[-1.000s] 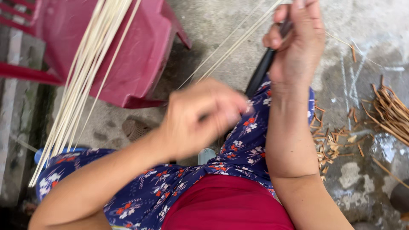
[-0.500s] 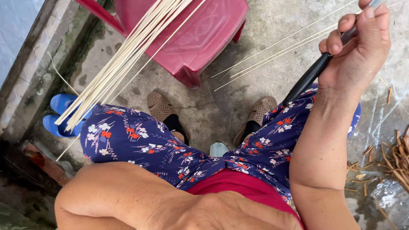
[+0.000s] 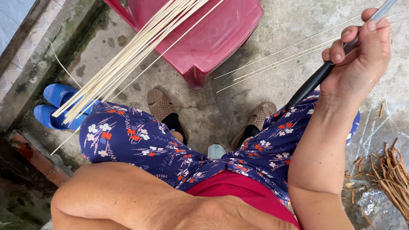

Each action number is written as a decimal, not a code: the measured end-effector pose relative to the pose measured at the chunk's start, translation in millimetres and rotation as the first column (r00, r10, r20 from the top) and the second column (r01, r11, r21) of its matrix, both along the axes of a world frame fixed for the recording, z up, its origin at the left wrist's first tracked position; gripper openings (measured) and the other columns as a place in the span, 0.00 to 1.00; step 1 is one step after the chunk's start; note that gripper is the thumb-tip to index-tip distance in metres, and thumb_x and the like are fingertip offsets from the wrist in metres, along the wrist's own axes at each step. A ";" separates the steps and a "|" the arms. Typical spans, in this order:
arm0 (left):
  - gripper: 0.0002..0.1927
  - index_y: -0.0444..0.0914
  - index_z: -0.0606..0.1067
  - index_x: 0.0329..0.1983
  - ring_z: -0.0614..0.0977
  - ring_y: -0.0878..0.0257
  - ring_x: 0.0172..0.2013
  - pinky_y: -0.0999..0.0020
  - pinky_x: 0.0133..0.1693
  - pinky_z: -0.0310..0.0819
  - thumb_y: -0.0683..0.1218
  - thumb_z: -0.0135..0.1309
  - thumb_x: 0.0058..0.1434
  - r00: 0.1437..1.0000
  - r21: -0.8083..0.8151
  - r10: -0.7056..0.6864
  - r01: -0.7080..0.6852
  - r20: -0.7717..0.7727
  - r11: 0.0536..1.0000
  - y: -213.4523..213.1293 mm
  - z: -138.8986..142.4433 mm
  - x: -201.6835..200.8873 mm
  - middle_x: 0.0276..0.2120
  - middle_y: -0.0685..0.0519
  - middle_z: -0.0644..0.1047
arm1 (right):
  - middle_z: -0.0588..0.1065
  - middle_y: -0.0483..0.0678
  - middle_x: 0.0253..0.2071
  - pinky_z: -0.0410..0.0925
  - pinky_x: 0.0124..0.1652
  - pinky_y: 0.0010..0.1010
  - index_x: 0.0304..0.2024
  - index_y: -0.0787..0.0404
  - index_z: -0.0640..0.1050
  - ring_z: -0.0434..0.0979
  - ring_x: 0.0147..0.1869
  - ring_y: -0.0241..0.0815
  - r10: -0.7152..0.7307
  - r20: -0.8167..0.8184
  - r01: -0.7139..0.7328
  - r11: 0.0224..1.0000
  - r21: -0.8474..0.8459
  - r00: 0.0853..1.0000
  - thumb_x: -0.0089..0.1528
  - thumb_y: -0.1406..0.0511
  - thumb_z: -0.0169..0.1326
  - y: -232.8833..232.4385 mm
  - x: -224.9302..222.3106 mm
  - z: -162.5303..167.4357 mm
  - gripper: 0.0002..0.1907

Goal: The person sits on the floor and uses a knife to shave thin strips from bamboo rods. They hold the rods in one hand and carefully scrape the surface with the knife, producing fine shavings that fall to the floor.

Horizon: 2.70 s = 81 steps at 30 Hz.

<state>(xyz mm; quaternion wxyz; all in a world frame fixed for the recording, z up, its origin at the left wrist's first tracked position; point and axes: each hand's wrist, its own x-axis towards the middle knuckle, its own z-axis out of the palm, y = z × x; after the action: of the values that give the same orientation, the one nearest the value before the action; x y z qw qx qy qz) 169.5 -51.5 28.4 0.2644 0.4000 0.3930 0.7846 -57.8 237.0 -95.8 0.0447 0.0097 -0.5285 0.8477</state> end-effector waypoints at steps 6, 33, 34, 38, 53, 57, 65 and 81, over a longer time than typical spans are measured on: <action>0.13 0.32 0.73 0.54 0.80 0.65 0.39 0.69 0.44 0.78 0.43 0.49 0.70 0.911 -0.345 0.397 -0.339 0.111 0.875 -32.6 13.3 -58.2 0.47 0.49 0.80 | 0.70 0.49 0.33 0.57 0.28 0.26 0.55 0.63 0.71 0.64 0.25 0.37 -0.003 0.020 0.003 1.000 -0.027 1.000 0.82 0.67 0.46 -1.7 1.5 2.2 0.05; 0.07 0.45 0.83 0.44 0.80 0.73 0.27 0.73 0.31 0.79 0.48 0.56 0.69 0.562 -0.676 0.666 -0.728 -0.490 0.117 -37.6 -84.5 -214.3 0.28 0.57 0.82 | 0.73 0.44 0.32 0.62 0.23 0.20 0.69 0.62 0.70 0.67 0.23 0.29 0.397 0.028 -0.398 0.916 0.039 0.917 0.70 0.70 0.54 -66.0 33.6 32.4 0.24; 0.06 0.44 0.83 0.45 0.80 0.73 0.28 0.74 0.31 0.78 0.47 0.58 0.68 0.551 -0.619 0.630 -0.773 -0.547 0.138 -29.8 -81.7 -207.9 0.28 0.58 0.82 | 0.74 0.44 0.32 0.62 0.23 0.20 0.70 0.62 0.68 0.68 0.24 0.29 0.410 0.036 -0.412 0.909 0.067 0.911 0.70 0.70 0.53 -74.0 35.2 34.1 0.25; 0.09 0.42 0.81 0.49 0.81 0.73 0.26 0.74 0.29 0.75 0.46 0.57 0.68 0.606 -0.600 0.579 -0.765 -0.545 0.236 -11.6 -73.3 -194.1 0.27 0.57 0.82 | 0.74 0.46 0.34 0.62 0.23 0.20 0.69 0.67 0.68 0.67 0.25 0.30 0.336 0.076 -0.342 0.937 0.069 0.939 0.71 0.71 0.53 -88.4 30.7 46.7 0.24; 0.07 0.41 0.82 0.46 0.80 0.74 0.28 0.76 0.30 0.77 0.46 0.58 0.69 0.709 -0.730 0.500 -0.653 -0.497 0.201 -132.4 -35.7 -173.9 0.29 0.58 0.82 | 0.73 0.46 0.33 0.60 0.24 0.19 0.56 0.63 0.74 0.66 0.25 0.28 0.005 0.193 -0.003 1.000 -0.009 0.981 0.77 0.68 0.50 89.5 -40.6 4.6 0.06; 0.07 0.39 0.82 0.46 0.79 0.74 0.30 0.78 0.31 0.75 0.46 0.60 0.70 0.669 -0.714 0.518 -0.684 -0.533 0.150 -187.0 -24.0 -157.7 0.32 0.58 0.81 | 0.73 0.45 0.32 0.60 0.23 0.19 0.58 0.64 0.75 0.66 0.23 0.28 -0.164 0.335 -0.031 0.861 0.508 0.928 0.76 0.68 0.50 113.7 -59.4 -8.9 0.09; 0.05 0.39 0.82 0.43 0.81 0.76 0.31 0.78 0.29 0.75 0.45 0.59 0.71 0.638 -0.687 0.594 -0.702 -0.491 0.186 -159.1 -22.3 -158.4 0.30 0.59 0.81 | 0.74 0.44 0.29 0.59 0.22 0.18 0.62 0.65 0.76 0.64 0.21 0.28 0.079 -0.018 -0.073 0.971 0.229 0.997 0.74 0.68 0.51 21.2 -26.8 43.1 0.15; 0.06 0.39 0.82 0.44 0.77 0.74 0.26 0.78 0.28 0.72 0.45 0.60 0.68 0.615 -0.644 0.561 -0.744 -0.554 0.180 -79.1 -9.7 -142.5 0.27 0.59 0.80 | 0.75 0.52 0.29 0.59 0.25 0.22 0.68 0.63 0.66 0.66 0.23 0.34 0.564 0.070 -0.554 0.824 -0.120 0.823 0.73 0.68 0.54 -82.7 35.3 48.8 0.22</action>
<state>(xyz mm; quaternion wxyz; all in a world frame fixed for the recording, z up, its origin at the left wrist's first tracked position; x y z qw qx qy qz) 27.0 -130.6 18.7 0.0185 0.0856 0.8698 0.4856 -22.5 154.4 -46.9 -0.2324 0.1185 -0.4635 0.8468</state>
